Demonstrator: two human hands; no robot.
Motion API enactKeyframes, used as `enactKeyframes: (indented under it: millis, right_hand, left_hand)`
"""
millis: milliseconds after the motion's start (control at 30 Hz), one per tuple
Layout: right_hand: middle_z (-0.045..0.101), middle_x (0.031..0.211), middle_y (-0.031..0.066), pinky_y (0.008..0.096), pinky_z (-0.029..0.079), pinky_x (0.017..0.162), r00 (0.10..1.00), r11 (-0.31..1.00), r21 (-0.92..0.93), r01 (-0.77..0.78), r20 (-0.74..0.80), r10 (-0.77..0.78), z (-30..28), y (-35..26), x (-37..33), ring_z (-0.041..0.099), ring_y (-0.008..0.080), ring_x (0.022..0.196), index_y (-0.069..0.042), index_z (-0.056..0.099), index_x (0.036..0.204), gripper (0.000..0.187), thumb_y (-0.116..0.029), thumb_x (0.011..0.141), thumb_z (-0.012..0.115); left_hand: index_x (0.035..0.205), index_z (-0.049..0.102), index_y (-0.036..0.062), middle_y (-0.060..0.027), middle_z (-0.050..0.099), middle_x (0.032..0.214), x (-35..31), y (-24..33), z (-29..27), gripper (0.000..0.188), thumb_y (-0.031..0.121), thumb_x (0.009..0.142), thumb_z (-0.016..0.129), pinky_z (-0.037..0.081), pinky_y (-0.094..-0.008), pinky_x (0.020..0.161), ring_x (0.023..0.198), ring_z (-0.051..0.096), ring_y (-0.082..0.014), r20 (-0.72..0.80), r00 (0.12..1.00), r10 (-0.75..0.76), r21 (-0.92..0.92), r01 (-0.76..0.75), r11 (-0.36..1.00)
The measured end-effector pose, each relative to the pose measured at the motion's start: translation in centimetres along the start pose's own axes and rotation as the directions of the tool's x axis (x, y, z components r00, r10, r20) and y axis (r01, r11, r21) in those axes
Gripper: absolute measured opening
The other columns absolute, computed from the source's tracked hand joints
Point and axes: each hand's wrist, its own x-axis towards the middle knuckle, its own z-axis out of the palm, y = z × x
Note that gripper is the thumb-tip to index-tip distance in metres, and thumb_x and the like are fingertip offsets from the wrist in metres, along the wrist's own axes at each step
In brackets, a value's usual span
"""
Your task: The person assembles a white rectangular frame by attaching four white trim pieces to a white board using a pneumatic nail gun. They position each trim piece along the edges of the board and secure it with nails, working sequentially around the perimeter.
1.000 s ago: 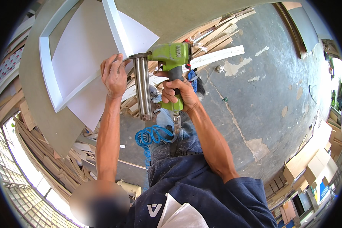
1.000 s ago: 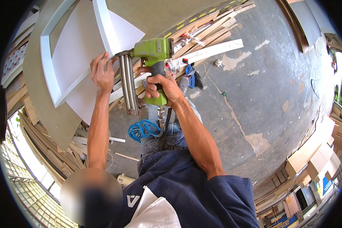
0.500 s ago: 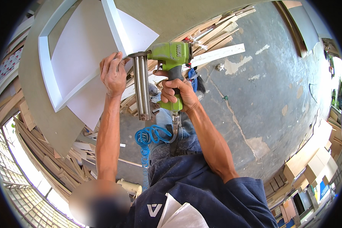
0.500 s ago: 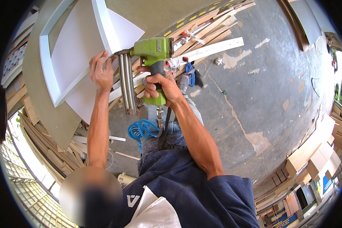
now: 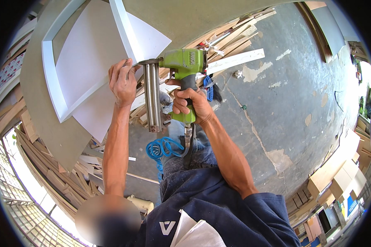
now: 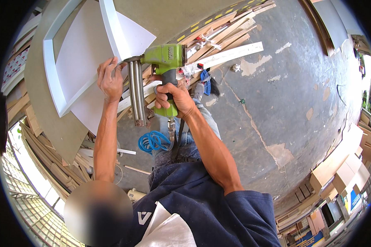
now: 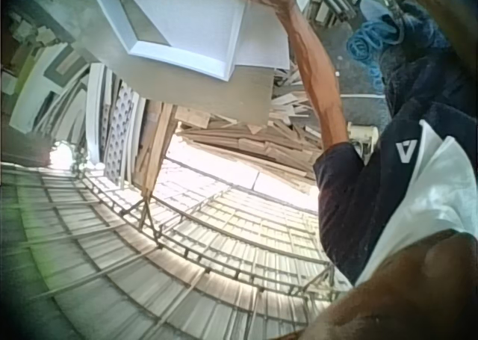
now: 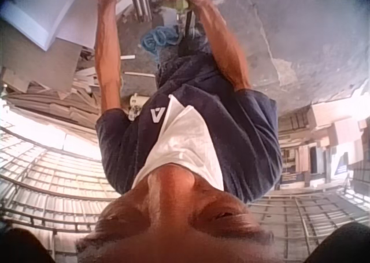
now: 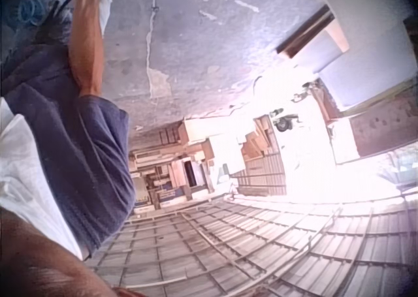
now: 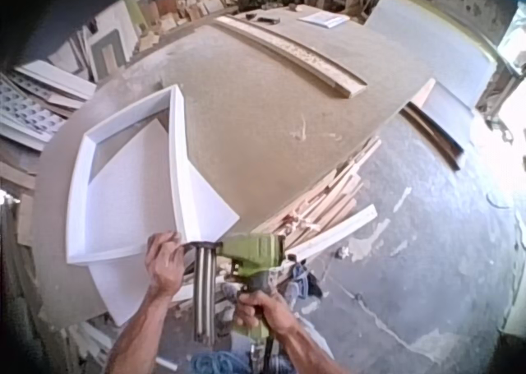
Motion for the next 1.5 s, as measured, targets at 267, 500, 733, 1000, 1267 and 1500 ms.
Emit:
enactKeyframes:
  millis: [267,500,733,1000,1267,1500]
  right_hand:
    - [0.046,0.066,-0.002,0.0328,0.047,0.062,1.0,1.0,0.011,0.006,-0.029,-0.006,0.2,0.3,0.0,0.046,0.011,0.047,0.001,0.056,0.134,0.04,-0.008,0.094,0.056]
    - [0.046,0.066,-0.0013,0.0333,0.048,0.062,1.0,1.0,0.008,0.014,-0.025,-0.013,0.1,0.5,-0.1,0.047,0.0113,0.047,0.003,0.055,0.136,0.044,-0.007,0.093,0.055]
    - [0.047,0.065,-0.0008,0.034,0.048,0.063,1.0,0.999,0.02,0.03,-0.002,-0.03,0.1,0.2,-0.3,0.047,0.0117,0.048,0.004,0.055,0.139,0.047,-0.006,0.093,0.056]
    - [0.047,0.065,-0.0011,0.0341,0.049,0.063,1.0,1.0,0.011,0.018,0.0,-0.018,0.1,0.1,0.0,0.048,0.0121,0.048,0.004,0.055,0.139,0.047,-0.006,0.094,0.055]
    - [0.047,0.065,-0.0011,0.0336,0.049,0.062,1.0,1.0,0.004,0.019,0.009,-0.019,0.1,0.1,0.2,0.048,0.0114,0.047,0.004,0.056,0.138,0.046,-0.007,0.093,0.056]
    - [0.049,0.065,0.0,0.035,0.05,0.064,1.0,0.999,0.051,-0.002,0.02,0.001,-0.4,0.4,0.3,0.049,0.013,0.049,0.001,0.058,0.136,0.043,-0.006,0.093,0.056]
  left_hand:
    - [0.105,0.073,0.0014,-0.0111,0.074,0.105,0.0,0.0,0.0,0.04,-0.013,0.07,0.086,0.054,-0.0384,0.08,0.092,0.068,-0.0279,0.003,1.0,-0.003,-0.003,0.003,1.0]
    - [0.104,0.074,0.0014,-0.0101,0.072,0.104,0.0,-0.2,0.0,0.038,-0.009,0.071,0.087,0.053,-0.0391,0.08,0.089,0.067,-0.0269,-0.008,1.0,0.0,-0.023,0.0,1.0]
    - [0.116,0.07,0.0031,-0.0114,0.072,0.106,-0.2,-0.7,-0.3,0.045,0.002,0.075,0.088,0.053,-0.0421,0.083,0.093,0.067,-0.0301,0.047,0.999,0.017,0.029,-0.018,0.999]
    - [0.138,0.054,0.0084,-0.012,0.07,0.113,-0.1,0.4,-0.3,0.069,0.013,0.078,0.088,0.049,-0.0465,0.094,0.104,0.065,-0.0336,0.156,0.976,-0.15,0.169,0.123,0.978]
    - [0.138,0.054,0.007,-0.0119,0.069,0.114,-0.3,0.4,0.0,0.069,0.009,0.078,0.088,0.047,-0.0465,0.097,0.106,0.065,-0.0326,0.146,0.978,-0.149,0.179,0.123,0.976]
    - [0.135,0.055,0.0073,-0.012,0.069,0.115,-0.2,0.4,0.0,0.066,0.007,0.077,0.087,0.047,-0.0466,0.096,0.105,0.065,-0.0326,0.138,0.978,-0.153,0.168,0.13,0.977]
